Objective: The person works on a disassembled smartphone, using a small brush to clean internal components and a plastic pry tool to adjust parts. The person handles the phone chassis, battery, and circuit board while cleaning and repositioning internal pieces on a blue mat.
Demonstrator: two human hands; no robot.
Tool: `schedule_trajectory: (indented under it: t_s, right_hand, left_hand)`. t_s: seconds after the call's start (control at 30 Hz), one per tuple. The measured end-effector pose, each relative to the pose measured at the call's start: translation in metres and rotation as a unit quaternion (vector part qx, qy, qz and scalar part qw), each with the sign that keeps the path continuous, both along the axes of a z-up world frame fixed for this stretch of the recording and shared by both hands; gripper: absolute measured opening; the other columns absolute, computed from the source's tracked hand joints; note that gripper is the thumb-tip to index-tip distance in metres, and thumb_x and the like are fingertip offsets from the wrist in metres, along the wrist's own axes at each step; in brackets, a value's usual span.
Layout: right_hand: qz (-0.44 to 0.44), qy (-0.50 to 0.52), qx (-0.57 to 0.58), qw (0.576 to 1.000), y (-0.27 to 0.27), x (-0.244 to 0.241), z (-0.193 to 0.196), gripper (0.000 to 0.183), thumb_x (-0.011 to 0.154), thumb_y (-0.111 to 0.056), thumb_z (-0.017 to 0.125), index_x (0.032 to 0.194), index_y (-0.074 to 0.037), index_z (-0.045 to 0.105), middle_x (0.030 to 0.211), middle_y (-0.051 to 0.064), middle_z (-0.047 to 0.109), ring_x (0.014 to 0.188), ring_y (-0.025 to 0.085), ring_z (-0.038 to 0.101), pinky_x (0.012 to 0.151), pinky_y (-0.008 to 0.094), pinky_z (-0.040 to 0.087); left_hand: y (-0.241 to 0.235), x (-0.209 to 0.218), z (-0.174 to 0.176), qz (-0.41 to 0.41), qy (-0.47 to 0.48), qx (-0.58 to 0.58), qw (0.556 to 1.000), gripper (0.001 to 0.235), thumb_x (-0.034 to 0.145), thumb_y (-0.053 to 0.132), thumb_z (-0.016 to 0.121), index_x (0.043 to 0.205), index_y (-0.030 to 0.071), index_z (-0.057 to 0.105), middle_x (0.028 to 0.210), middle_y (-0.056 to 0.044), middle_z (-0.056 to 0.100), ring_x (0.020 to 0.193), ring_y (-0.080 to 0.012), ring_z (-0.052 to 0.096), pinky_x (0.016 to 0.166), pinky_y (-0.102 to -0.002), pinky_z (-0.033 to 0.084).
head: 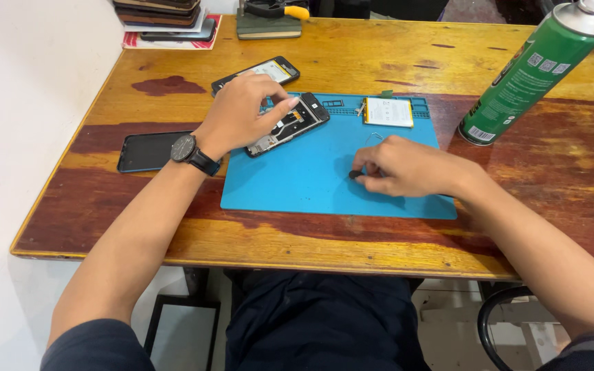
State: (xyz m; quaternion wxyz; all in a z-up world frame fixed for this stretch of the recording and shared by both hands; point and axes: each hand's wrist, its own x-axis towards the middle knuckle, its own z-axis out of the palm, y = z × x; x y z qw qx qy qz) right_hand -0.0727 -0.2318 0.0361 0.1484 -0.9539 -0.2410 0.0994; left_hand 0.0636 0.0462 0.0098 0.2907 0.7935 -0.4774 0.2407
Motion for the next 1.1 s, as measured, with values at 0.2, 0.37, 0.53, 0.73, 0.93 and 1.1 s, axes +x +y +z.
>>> schedule_trajectory:
  t_s: [0.2,0.37,0.53,0.73,0.93,1.1]
  right_hand:
    - [0.035,-0.003,0.063,0.997,-0.005,0.004,0.000,0.028,0.086,-0.023,0.066,0.105,-0.004,0.072,0.077,0.013,0.075,0.065,0.029,0.073,0.063,0.038,0.058]
    - [0.024,-0.101,0.043,0.994,0.000,0.008,-0.010,0.026,0.085,-0.022,0.069,0.101,-0.001,0.070,0.079,0.018,0.074,0.070,0.034,0.072,0.066,0.044,0.057]
    - [0.063,-0.095,0.013,0.993,0.024,-0.008,-0.025,0.024,0.089,-0.022,0.068,0.102,-0.002,0.070,0.076,0.019,0.073,0.068,0.038,0.070,0.067,0.048,0.055]
    - [0.087,-0.151,0.077,0.982,0.019,-0.002,-0.016,0.025,0.090,-0.021,0.066,0.105,-0.001,0.070,0.082,0.020,0.074,0.068,0.038,0.071,0.065,0.046,0.057]
    - [0.056,-0.178,0.051,0.981,0.023,0.000,-0.025,0.026,0.091,-0.020,0.067,0.107,0.000,0.070,0.082,0.021,0.073,0.071,0.041,0.070,0.067,0.048,0.056]
    - [0.117,-0.136,0.068,0.981,0.034,-0.012,-0.033,0.026,0.091,-0.021,0.066,0.110,-0.003,0.070,0.083,0.019,0.074,0.068,0.040,0.069,0.063,0.048,0.055]
  left_hand:
    - [-0.003,-0.004,0.000,-0.005,0.015,0.014,1.000,0.030,0.099,0.033,0.072,0.088,0.005,0.075,0.088,-0.010,0.073,0.086,-0.0298,0.066,0.075,-0.042,0.052]
    - [-0.003,-0.003,-0.002,0.006,0.029,0.029,0.999,0.029,0.098,0.032,0.072,0.088,0.005,0.075,0.088,-0.011,0.073,0.086,-0.0311,0.067,0.074,-0.043,0.052]
    - [-0.004,-0.002,-0.006,-0.002,0.033,0.027,0.999,0.029,0.098,0.032,0.071,0.088,0.005,0.075,0.090,-0.010,0.074,0.087,-0.0311,0.068,0.076,-0.043,0.053]
    - [-0.006,-0.004,-0.005,-0.021,0.007,0.038,0.999,0.026,0.097,0.032,0.071,0.089,0.007,0.076,0.092,-0.010,0.074,0.091,-0.0320,0.067,0.079,-0.044,0.052]
    - [-0.008,-0.004,-0.006,-0.007,0.031,0.051,0.998,0.028,0.097,0.033,0.071,0.087,0.008,0.076,0.088,-0.009,0.073,0.086,-0.0319,0.066,0.076,-0.045,0.052]
    - [-0.008,-0.004,-0.011,-0.018,0.036,0.043,0.998,0.028,0.097,0.034,0.071,0.088,0.009,0.076,0.089,-0.009,0.072,0.088,-0.0315,0.066,0.076,-0.044,0.052]
